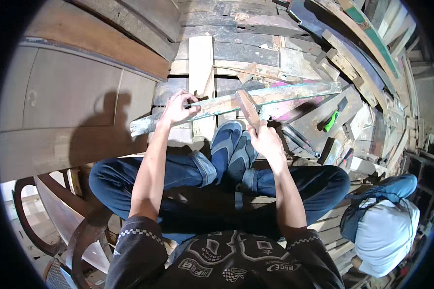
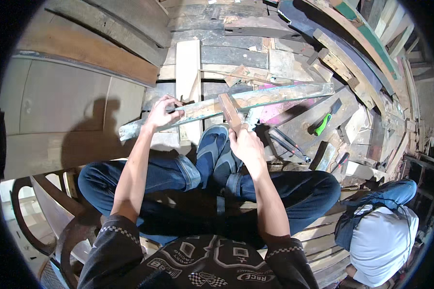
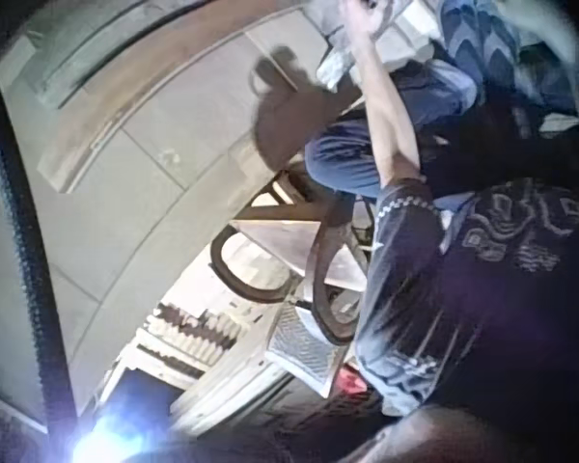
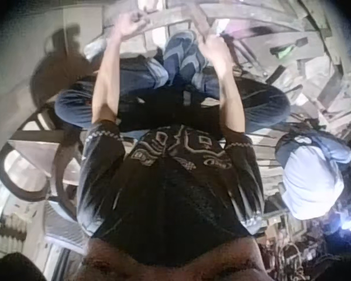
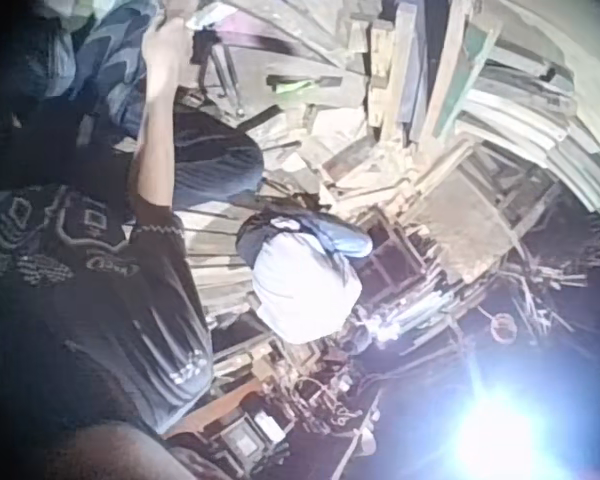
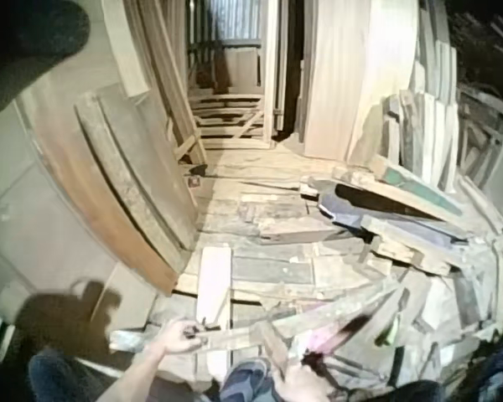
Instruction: Marking, pulling nails, and filing a wooden plank in a workshop.
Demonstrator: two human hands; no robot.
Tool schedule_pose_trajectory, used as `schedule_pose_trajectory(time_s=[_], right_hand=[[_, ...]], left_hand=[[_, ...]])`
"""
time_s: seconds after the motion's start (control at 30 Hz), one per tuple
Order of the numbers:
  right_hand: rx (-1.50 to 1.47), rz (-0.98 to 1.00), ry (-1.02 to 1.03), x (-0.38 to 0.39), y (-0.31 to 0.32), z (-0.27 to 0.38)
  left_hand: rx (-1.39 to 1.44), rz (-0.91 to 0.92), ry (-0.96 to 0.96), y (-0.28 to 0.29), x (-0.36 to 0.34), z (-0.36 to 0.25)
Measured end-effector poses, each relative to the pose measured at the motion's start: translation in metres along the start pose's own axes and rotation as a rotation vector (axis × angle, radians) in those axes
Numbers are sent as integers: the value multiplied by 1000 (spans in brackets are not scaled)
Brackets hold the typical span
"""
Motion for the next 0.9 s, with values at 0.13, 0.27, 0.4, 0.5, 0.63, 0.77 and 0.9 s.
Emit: schedule_pose_trajectory(time_s=[0.13,0.27,0.4,0.5,0.63,0.77,0.9], right_hand=[[11,28,-12,2,3,1],[22,25,5,2,2,0],[24,6,7,2,2,3],[32,-3,13,1,0,0],[29,-6,48,1,-4,1],[18,29,33,-1,-3,0],[-3,23,6,-1,-3,-1]], left_hand=[[99,20,-3,-7,-11,0],[190,-62,-31,-8,-13,2],[195,-135,-99,-10,-14,4],[230,-135,-71,-12,-17,1],[162,-120,-60,-11,-17,1],[45,-187,-199,-8,-17,-12],[35,-125,-171,-5,-17,-28]])
Point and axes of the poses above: each hand's wrist, its own x-axis away from the middle knuckle, its own y-axis out of the back of the hand, z = x × y, the point moved 4 cm from there along -x, towards the middle knuckle, and after that the axes turned 8 degrees about -y, right-handed, at the moved point
